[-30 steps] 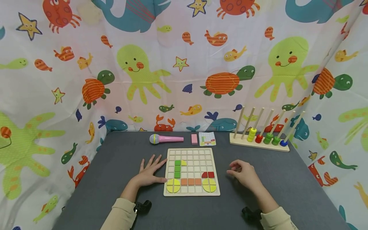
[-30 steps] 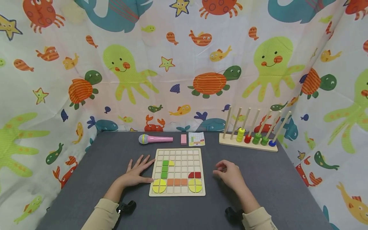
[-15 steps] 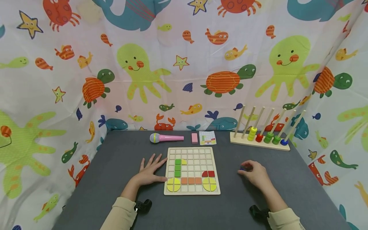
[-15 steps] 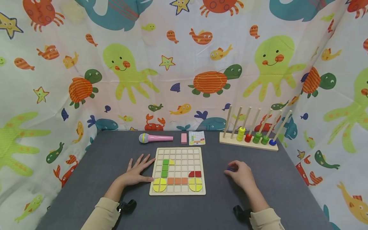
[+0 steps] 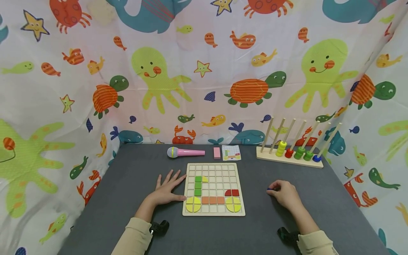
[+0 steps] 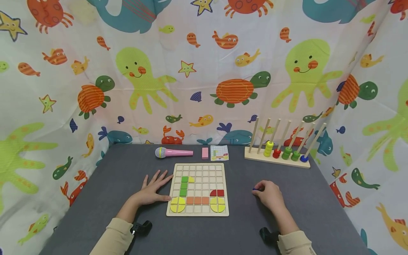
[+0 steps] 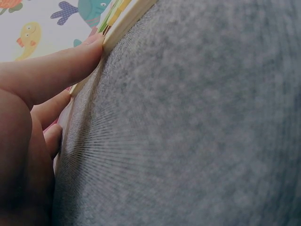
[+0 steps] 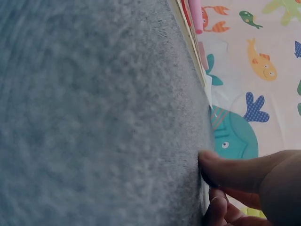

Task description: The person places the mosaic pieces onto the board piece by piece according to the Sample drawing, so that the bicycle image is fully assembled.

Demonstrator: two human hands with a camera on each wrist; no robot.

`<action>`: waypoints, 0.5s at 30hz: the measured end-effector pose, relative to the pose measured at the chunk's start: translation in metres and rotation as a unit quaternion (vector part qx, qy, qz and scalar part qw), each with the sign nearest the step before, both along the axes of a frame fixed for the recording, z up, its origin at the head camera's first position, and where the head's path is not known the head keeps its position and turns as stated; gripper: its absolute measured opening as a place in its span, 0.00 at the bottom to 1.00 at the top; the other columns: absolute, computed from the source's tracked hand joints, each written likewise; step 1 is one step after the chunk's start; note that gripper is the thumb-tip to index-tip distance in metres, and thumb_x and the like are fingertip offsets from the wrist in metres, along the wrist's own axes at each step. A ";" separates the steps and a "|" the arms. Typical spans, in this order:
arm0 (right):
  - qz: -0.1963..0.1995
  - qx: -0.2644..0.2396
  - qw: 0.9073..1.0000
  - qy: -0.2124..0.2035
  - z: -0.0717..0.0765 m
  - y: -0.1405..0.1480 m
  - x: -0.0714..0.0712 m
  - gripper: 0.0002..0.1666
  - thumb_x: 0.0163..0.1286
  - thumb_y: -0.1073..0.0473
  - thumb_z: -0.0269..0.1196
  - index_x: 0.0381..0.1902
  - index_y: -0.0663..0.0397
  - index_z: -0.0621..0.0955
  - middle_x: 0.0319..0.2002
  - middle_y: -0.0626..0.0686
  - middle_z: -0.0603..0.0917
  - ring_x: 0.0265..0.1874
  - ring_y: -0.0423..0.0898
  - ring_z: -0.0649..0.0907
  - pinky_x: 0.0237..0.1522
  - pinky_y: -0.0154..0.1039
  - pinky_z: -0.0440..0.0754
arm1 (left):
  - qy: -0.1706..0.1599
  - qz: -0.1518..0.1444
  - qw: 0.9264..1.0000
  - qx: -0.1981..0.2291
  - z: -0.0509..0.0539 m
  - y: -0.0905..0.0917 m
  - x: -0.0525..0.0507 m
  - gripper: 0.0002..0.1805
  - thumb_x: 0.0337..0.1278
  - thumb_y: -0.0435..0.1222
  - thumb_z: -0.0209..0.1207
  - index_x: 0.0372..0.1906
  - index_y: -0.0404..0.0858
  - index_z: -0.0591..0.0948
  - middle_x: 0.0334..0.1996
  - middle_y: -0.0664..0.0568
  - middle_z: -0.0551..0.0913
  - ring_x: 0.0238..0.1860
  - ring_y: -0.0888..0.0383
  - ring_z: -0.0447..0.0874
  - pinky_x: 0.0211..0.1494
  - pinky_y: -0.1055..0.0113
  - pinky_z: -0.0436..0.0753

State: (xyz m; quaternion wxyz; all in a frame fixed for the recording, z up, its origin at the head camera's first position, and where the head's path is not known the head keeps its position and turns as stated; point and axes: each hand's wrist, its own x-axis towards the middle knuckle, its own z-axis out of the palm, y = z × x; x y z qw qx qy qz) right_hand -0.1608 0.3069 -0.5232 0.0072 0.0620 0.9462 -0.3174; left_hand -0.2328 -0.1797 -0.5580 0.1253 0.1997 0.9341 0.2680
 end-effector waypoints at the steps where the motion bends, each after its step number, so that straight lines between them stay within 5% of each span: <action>1: 0.000 -0.003 1.000 -0.002 0.000 -0.001 0.000 0.11 0.64 0.55 0.73 0.35 0.56 0.84 0.32 0.51 0.85 0.32 0.47 0.79 0.35 0.43 0.74 | 0.000 -0.001 1.000 0.000 0.001 0.000 0.000 0.57 0.43 0.72 0.64 0.80 0.61 0.57 0.83 0.53 0.47 0.82 0.43 0.28 0.72 0.33 0.18; 15: 0.024 -0.078 0.997 0.003 0.017 -0.047 -0.003 0.15 0.62 0.48 0.74 0.33 0.53 0.85 0.25 0.48 0.80 0.26 0.44 0.76 0.27 0.36 0.74 | -0.011 -0.004 1.000 -0.018 0.008 0.000 0.000 0.56 0.45 0.71 0.64 0.80 0.61 0.56 0.83 0.54 0.45 0.82 0.44 0.27 0.73 0.32 0.21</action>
